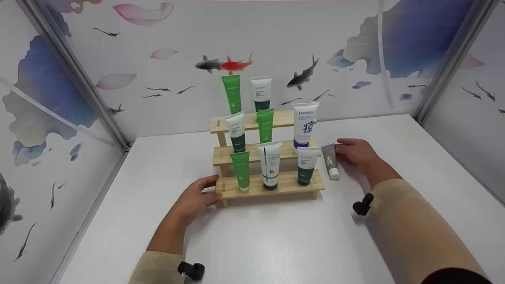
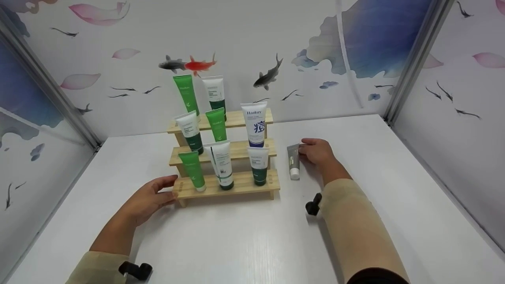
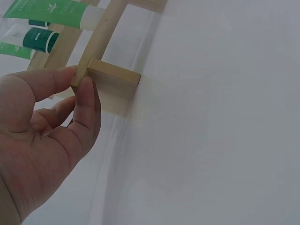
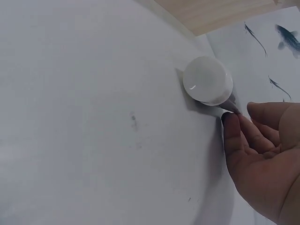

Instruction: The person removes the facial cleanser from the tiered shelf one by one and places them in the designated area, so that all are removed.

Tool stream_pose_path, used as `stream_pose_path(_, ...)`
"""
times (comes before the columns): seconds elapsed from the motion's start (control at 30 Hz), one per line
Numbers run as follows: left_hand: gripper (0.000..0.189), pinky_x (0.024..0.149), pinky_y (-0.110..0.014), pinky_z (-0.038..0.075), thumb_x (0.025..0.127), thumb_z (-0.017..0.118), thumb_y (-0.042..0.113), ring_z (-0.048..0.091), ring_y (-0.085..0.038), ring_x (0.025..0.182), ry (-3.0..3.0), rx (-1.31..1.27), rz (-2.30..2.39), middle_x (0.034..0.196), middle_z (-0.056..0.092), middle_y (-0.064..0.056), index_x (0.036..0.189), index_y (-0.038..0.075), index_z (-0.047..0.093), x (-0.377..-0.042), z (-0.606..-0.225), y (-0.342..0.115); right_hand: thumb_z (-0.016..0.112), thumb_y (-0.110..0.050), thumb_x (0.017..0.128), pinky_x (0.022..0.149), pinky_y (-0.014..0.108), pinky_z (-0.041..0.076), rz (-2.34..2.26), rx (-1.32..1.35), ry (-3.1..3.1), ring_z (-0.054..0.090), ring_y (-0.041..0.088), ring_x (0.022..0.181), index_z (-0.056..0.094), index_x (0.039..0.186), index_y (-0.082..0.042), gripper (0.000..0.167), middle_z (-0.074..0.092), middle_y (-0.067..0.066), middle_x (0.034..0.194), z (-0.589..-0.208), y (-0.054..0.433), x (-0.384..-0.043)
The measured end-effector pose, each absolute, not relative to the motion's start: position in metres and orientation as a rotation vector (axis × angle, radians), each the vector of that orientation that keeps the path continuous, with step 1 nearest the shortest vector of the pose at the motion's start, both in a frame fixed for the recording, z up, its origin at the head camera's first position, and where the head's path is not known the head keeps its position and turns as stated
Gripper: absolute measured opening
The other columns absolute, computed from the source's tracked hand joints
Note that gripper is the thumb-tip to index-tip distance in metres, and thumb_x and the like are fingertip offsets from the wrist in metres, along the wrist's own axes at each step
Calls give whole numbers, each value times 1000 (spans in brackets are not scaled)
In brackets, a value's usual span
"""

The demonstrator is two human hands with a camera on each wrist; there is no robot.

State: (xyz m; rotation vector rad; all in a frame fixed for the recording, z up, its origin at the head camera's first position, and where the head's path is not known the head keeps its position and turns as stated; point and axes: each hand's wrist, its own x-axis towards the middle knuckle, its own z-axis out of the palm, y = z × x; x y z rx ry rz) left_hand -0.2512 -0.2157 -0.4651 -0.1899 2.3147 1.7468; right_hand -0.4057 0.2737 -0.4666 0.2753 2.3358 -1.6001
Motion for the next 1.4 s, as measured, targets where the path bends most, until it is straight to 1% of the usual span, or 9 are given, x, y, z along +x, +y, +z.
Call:
stream_pose_path(0.13,66,104,-37,60,97,70,4,65,-26,133,2322,-192,1735,161,51,-11,159,12,50,-252,-465,-216,59,-23,111,121,37,49,-1693,254,2289,56,24,146,35,168,-14,63,47,10,169,-463,276,-402)
stream_pose_path(0.37,66,107,-39,59,98,72,6,64,-28,135,2335,-202,1718,162,50,-11,160,12,49,-251,-464,-215,58,-21,111,118,33,51,-1816,252,2233,56,25,144,35,167,-11,61,47,13,168,-459,278,-400)
stream_pose_path(0.5,67,108,-39,59,97,72,5,64,-27,134,2334,-207,1722,162,51,-11,160,13,49,-251,-465,-214,58,-21,111,120,34,50,-1843,251,2227,56,26,145,38,166,-11,60,49,12,167,-457,277,-399)
stream_pose_path(0.73,65,102,-37,60,98,70,5,67,-25,130,2326,-210,1740,160,52,-10,159,12,50,-251,-465,-212,57,-25,112,122,34,48,-1881,215,2245,55,27,148,40,165,-13,57,48,13,167,-449,273,-393)
stream_pose_path(0.97,65,104,-38,60,97,72,6,66,-26,132,2325,-216,1746,161,51,-11,159,12,50,-250,-464,-213,56,-27,112,121,35,48,-1887,145,2298,55,29,149,42,164,-15,55,49,14,167,-427,269,-389)
stream_pose_path(1.27,65,102,-37,60,96,72,6,67,-26,129,2325,-237,1748,160,52,-12,158,11,50,-251,-466,-213,59,-32,111,120,34,50,-1903,60,2321,58,24,144,44,164,-16,58,54,9,163,-394,261,-384)
stream_pose_path(1.4,66,104,-38,60,96,72,6,67,-27,130,2330,-229,1749,160,51,-12,158,11,49,-250,-465,-213,61,-33,110,119,34,50,-1915,56,2329,60,22,142,47,162,-18,56,56,7,162,-379,257,-380)
